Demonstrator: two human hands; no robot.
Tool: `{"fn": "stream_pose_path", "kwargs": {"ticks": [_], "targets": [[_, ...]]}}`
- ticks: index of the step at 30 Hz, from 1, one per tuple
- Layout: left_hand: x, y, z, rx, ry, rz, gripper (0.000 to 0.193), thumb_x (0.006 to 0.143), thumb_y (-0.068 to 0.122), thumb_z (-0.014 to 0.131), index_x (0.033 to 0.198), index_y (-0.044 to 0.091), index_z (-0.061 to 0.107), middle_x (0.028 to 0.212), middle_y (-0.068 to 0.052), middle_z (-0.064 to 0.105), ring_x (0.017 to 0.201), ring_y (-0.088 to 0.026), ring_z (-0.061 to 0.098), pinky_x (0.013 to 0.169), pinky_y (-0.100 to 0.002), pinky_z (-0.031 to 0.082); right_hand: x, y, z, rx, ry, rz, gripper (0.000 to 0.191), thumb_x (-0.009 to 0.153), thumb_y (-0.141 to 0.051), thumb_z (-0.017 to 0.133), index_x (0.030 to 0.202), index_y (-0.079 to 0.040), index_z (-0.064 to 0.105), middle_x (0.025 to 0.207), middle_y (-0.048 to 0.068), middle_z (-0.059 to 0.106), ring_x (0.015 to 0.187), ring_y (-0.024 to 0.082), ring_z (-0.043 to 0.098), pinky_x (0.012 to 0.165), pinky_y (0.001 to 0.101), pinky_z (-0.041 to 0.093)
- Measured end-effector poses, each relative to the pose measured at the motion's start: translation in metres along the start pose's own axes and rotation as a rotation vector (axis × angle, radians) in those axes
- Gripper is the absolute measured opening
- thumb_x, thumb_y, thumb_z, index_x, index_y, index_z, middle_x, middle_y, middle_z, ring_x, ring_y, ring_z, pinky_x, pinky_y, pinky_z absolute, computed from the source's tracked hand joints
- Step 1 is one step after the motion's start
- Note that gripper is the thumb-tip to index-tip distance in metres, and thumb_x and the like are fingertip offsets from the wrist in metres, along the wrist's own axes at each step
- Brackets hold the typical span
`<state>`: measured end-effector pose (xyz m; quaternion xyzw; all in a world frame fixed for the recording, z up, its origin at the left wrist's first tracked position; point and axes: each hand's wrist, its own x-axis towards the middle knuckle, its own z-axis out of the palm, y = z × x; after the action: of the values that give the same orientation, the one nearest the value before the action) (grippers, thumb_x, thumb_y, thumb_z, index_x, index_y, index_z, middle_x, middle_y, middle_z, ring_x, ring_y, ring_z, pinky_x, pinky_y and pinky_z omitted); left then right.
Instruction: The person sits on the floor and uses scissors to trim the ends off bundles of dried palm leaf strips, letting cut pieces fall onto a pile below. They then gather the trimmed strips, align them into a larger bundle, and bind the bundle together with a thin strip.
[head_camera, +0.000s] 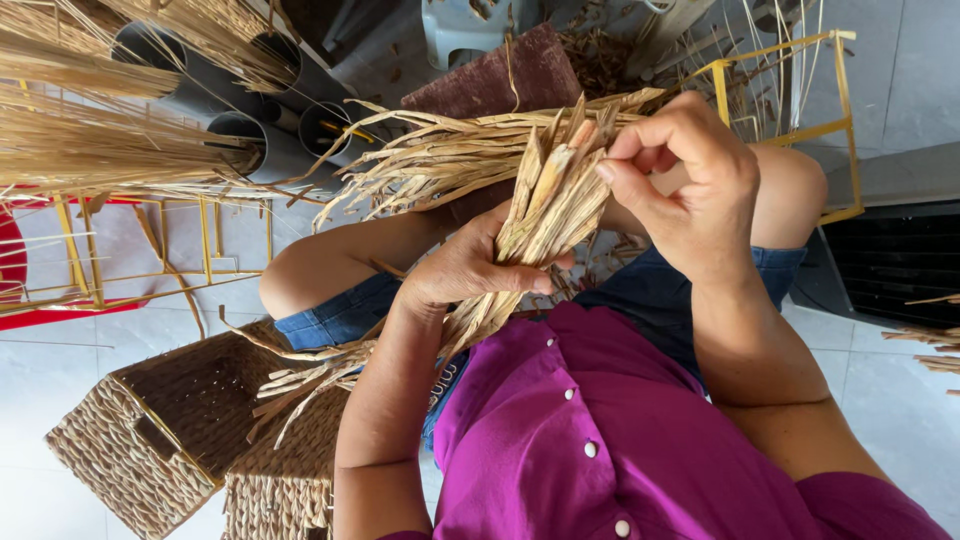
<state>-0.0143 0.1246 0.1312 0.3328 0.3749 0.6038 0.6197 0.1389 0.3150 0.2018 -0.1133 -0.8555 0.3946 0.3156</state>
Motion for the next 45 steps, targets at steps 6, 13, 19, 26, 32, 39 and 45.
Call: {"fn": "stream_pose_path", "kwargs": {"ticks": [6,13,19,26,32,39,45], "targets": [[-0.002,-0.004,-0.010,-0.164,-0.015,-0.048,0.051,0.094,-0.002,0.072,0.141,-0.002,0.053,0.115,-0.019,0.073,0.098,-0.021,0.074,0.087,-0.037,0.063,0.006,0.002,0.003,0.235,0.043,0.144,0.009,0.097,0.001,0.071,0.101,0.001,0.063,0.097,0.001,0.062,0.089,0.008,0.059,0.078,0.0217,0.049],[-0.010,-0.003,-0.015,-0.245,0.108,-0.020,0.045,0.093,0.001,0.069,0.136,-0.007,0.059,0.115,-0.022,0.073,0.091,-0.024,0.074,0.084,-0.038,0.063,-0.014,0.001,0.011,0.214,-0.063,0.134,0.011,0.100,-0.001,0.075,0.101,-0.001,0.064,0.091,0.001,0.063,0.079,0.005,0.057,0.070,0.0175,0.047],[-0.007,-0.004,-0.016,-0.265,0.070,-0.022,0.049,0.091,0.000,0.067,0.139,-0.007,0.057,0.118,-0.021,0.072,0.094,-0.024,0.074,0.089,-0.038,0.063,-0.025,0.017,0.028,0.205,-0.107,0.253,0.016,0.095,-0.002,0.080,0.099,-0.001,0.064,0.087,0.001,0.065,0.074,0.006,0.058,0.066,0.0203,0.047],[-0.010,-0.010,-0.021,-0.156,0.002,-0.051,0.042,0.093,0.001,0.072,0.133,-0.004,0.061,0.112,-0.018,0.073,0.091,-0.023,0.073,0.085,-0.036,0.062,-0.014,0.016,0.011,0.227,-0.067,0.199,0.016,0.103,-0.003,0.078,0.104,0.000,0.062,0.097,0.003,0.066,0.084,0.006,0.063,0.074,0.0207,0.052],[-0.003,-0.016,-0.017,-0.109,-0.086,-0.051,0.046,0.095,0.003,0.074,0.136,0.002,0.054,0.111,-0.013,0.073,0.096,-0.020,0.073,0.085,-0.034,0.062,0.005,0.019,-0.003,0.427,-0.007,-0.078,0.053,0.116,-0.040,0.058,0.150,-0.001,0.046,0.155,0.011,0.047,0.140,0.016,0.048,0.120,0.0326,0.040],[0.008,-0.011,0.004,0.019,-0.021,-0.109,0.060,0.093,0.003,0.080,0.146,0.002,0.051,0.114,-0.010,0.072,0.102,-0.015,0.068,0.085,-0.031,0.060,0.000,0.032,-0.010,0.503,-0.173,0.018,0.070,0.114,-0.054,0.045,0.160,-0.002,0.041,0.161,0.013,0.047,0.154,0.022,0.044,0.133,0.0372,0.031],[0.013,0.002,0.015,0.254,0.079,-0.132,0.077,0.087,0.005,0.081,0.153,0.008,0.041,0.116,-0.004,0.072,0.105,-0.011,0.071,0.084,-0.028,0.062,0.009,0.033,-0.004,0.128,-0.314,-0.301,0.065,0.109,-0.050,0.034,0.152,-0.004,0.045,0.157,0.014,0.049,0.152,0.026,0.042,0.132,0.0431,0.028]]}}
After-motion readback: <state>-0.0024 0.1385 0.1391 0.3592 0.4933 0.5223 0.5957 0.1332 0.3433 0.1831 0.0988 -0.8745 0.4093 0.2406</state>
